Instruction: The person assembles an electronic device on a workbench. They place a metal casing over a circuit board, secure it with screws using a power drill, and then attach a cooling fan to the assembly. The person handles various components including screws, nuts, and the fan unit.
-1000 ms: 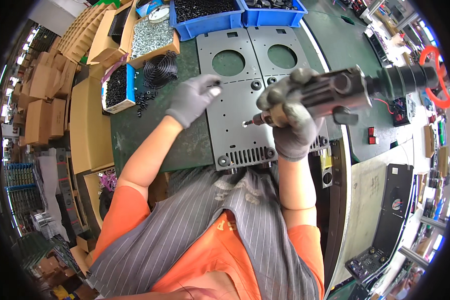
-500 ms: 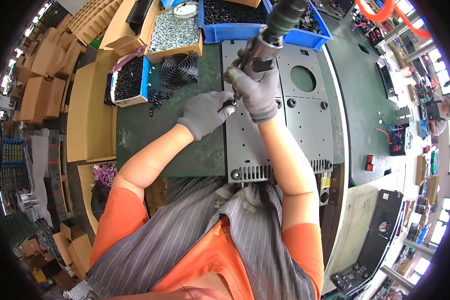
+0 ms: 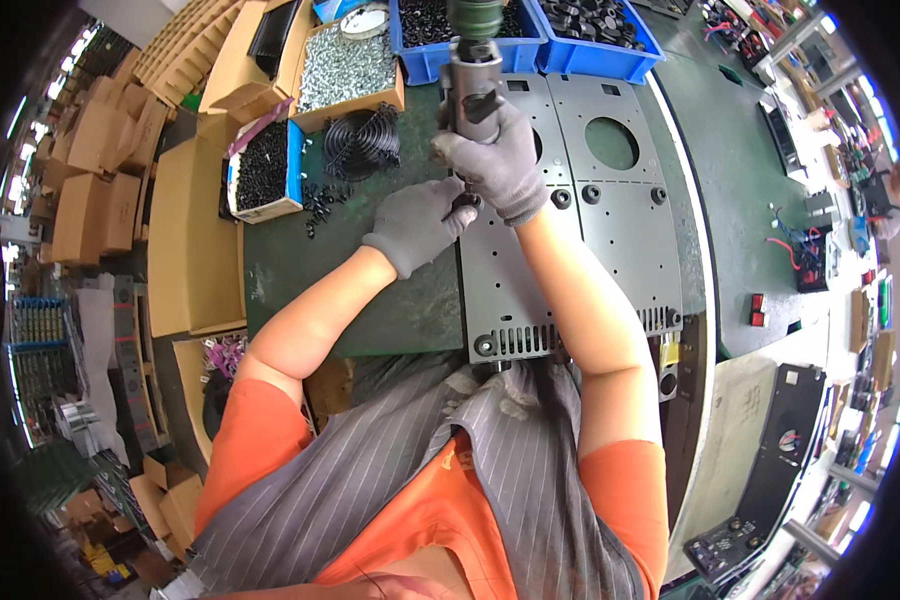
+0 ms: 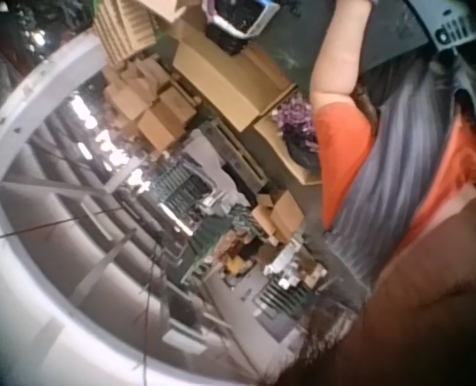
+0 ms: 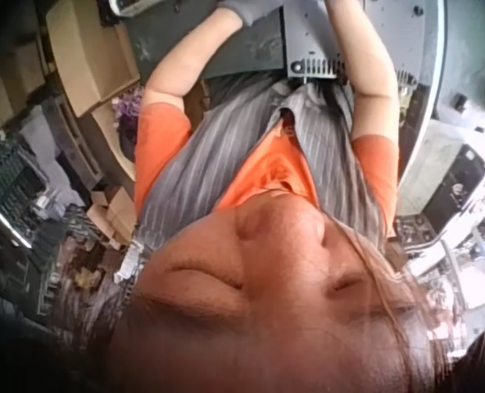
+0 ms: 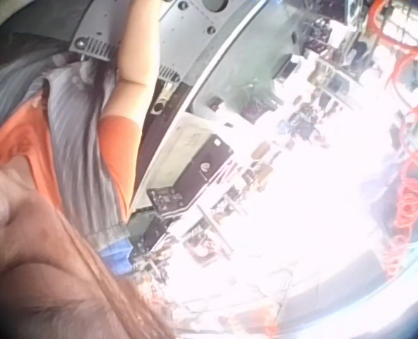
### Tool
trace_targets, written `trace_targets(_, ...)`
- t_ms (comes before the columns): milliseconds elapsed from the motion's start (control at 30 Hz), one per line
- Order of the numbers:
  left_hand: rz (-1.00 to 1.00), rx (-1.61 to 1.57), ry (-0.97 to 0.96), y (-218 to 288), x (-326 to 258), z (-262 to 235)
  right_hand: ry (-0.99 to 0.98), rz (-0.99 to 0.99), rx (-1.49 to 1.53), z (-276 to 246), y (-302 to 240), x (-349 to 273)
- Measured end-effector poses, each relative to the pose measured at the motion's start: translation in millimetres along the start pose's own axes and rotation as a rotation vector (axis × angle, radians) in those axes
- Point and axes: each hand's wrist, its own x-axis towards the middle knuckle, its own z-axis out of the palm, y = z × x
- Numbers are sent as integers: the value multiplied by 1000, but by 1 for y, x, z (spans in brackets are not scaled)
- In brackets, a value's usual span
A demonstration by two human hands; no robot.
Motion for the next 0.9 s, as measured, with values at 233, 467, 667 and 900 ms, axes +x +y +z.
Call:
trace_targets(233,-35,-203,-128,-4,6,-13,7,-81,-16,1,-9,-3)
trace_targets(467,39,-869,125,-72,81,-61,12,-121,431,12,-50,-72)
trace_targets(667,-31,-645,149,-118,126,-138,37,-60,508,17,-59,-113)
trace_targets(900,-328,-1072,256,-149,109,-147,143,-23,521,17,-57,-119)
